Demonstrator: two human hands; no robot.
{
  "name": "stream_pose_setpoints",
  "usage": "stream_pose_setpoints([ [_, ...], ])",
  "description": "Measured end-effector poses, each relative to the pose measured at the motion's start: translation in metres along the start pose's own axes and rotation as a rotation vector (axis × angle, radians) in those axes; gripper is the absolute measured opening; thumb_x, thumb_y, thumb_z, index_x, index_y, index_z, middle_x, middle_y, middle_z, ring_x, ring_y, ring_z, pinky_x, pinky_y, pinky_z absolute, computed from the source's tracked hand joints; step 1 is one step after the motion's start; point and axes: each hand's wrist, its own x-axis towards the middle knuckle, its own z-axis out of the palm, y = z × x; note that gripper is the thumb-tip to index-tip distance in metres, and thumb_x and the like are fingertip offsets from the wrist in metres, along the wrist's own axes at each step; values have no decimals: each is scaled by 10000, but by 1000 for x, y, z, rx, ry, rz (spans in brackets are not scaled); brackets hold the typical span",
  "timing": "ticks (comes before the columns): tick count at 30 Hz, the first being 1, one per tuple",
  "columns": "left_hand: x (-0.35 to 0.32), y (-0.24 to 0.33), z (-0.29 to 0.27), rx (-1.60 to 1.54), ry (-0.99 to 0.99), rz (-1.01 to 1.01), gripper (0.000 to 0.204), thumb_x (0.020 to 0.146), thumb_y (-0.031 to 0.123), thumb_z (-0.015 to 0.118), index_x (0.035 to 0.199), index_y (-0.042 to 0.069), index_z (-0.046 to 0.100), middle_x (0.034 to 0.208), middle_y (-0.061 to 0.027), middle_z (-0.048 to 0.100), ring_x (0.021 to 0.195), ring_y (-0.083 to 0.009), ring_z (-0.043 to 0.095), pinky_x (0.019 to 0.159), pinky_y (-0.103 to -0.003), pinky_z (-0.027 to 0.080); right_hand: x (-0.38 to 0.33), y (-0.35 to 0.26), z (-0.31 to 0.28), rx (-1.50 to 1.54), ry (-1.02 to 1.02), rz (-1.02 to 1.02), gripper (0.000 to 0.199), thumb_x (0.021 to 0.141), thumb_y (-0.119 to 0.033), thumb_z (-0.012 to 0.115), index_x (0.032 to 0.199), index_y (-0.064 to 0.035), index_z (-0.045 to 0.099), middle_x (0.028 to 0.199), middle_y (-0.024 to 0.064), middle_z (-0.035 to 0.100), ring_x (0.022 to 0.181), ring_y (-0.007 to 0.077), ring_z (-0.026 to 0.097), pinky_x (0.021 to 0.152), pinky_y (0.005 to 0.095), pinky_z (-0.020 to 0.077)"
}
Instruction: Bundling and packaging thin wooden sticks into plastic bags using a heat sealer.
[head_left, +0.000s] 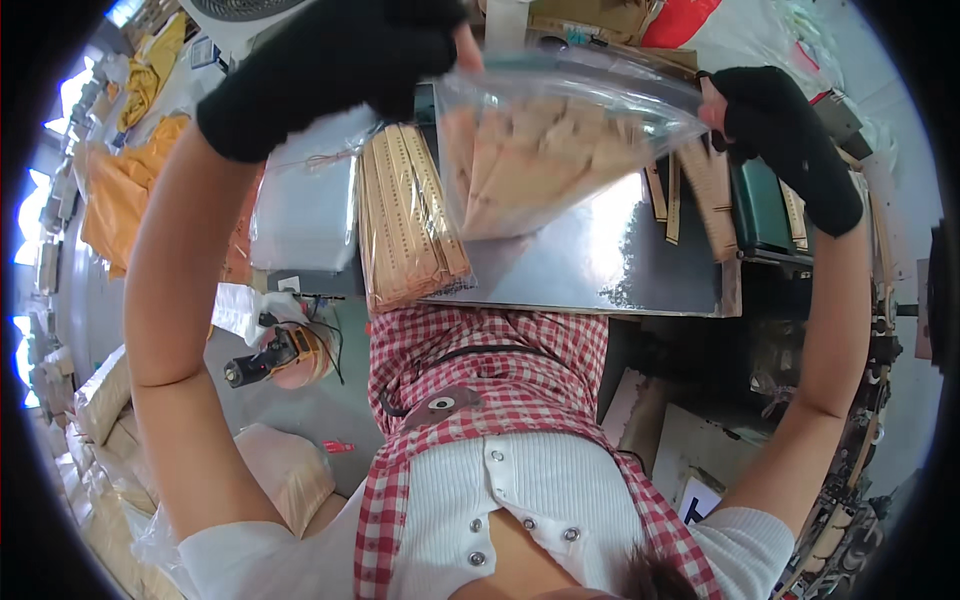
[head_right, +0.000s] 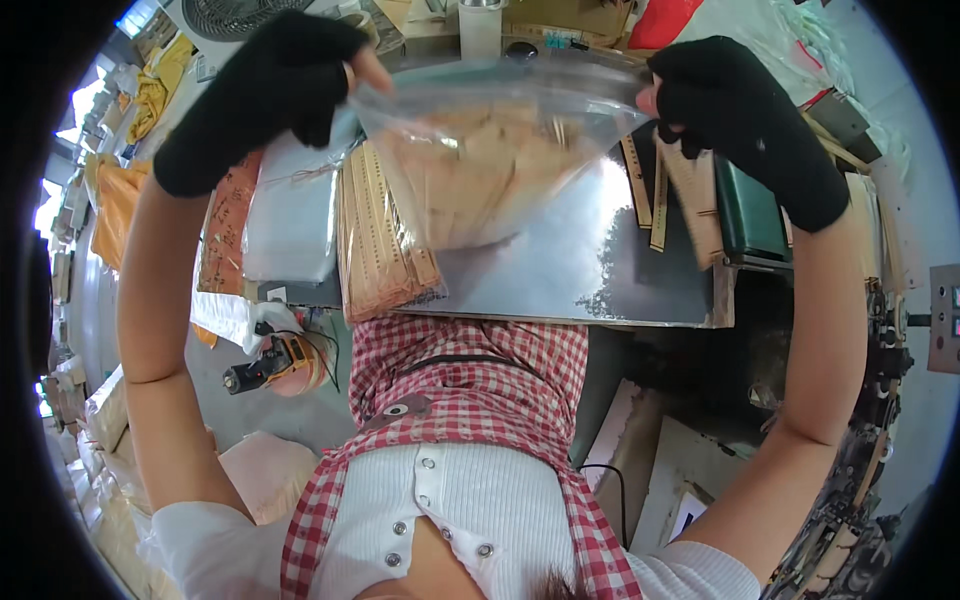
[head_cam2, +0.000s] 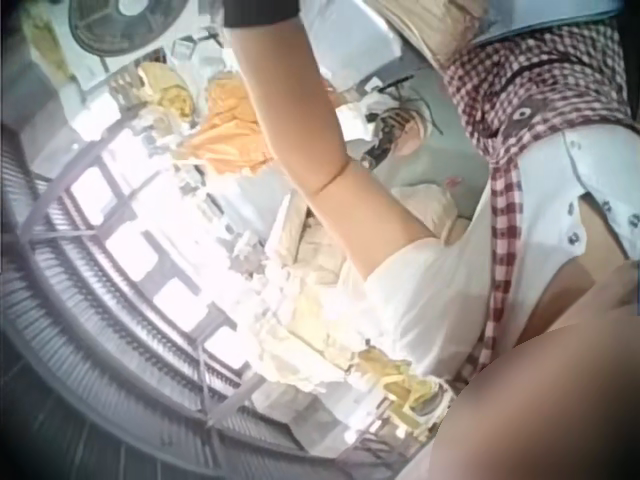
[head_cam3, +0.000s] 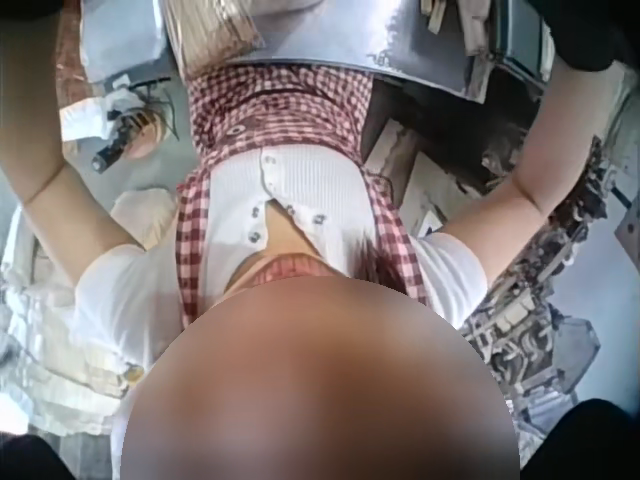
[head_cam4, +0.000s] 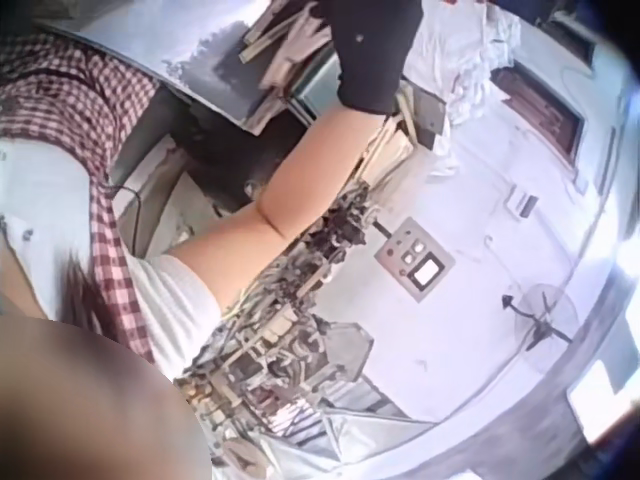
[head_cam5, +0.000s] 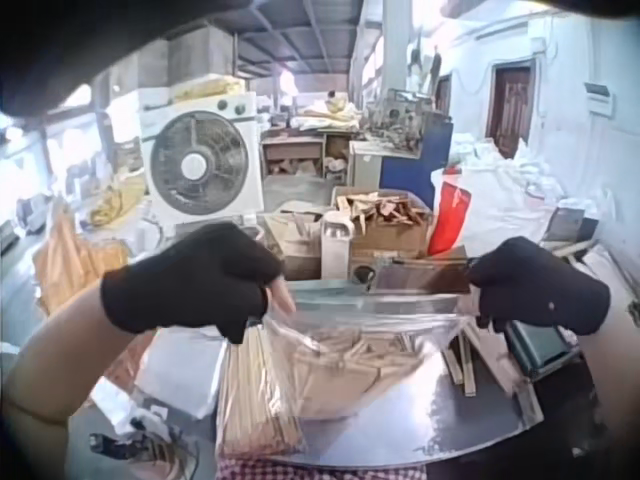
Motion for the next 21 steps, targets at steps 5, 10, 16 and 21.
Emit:
stream_pose_setpoints([
  [5, -14, 4, 28, -162, -26, -81, 175, 863, 181, 606, 846, 11, 643, 612, -42, 600, 517, -154, 621, 476, -268, 485, -18, -31, 76, -580, 583, -643, 538, 777, -253, 711, 1231, -25, 534, 1173, 122, 587, 1073, 288, 587, 866, 359, 473],
  [10, -37, -10, 28, -276, -79, -232, 244, 845, 210, 644, 881, -31, 632, 681, -22, 611, 607, -101, 619, 550, -238, 497, 8, -16, 158, -801, 460, -816, 129, 715, -217, 590, 793, -115, 575, 711, 35, 517, 646, 198, 543, 558, 350, 418],
  [16, -94, -123, 13, 88, 220, 358, 675, 749, 334, 760, 1262, -9, 484, 1168, -109, 557, 1097, -226, 539, 885, -317, 445, 0, -42, 137, -627, 534, -1289, 133, 724, -231, 608, 694, -112, 555, 593, -2, 431, 496, 144, 456, 437, 308, 334],
  [21, -83, -222, 226, -221, 1009, 622, 856, 703, 311, 809, 1368, -1, 367, 1257, -124, 514, 1123, -257, 523, 913, -343, 448, 38, -76, 149, -424, 514, -1234, 148, 725, -252, 617, 658, -138, 549, 595, 6, 480, 481, 152, 476, 420, 312, 355],
])
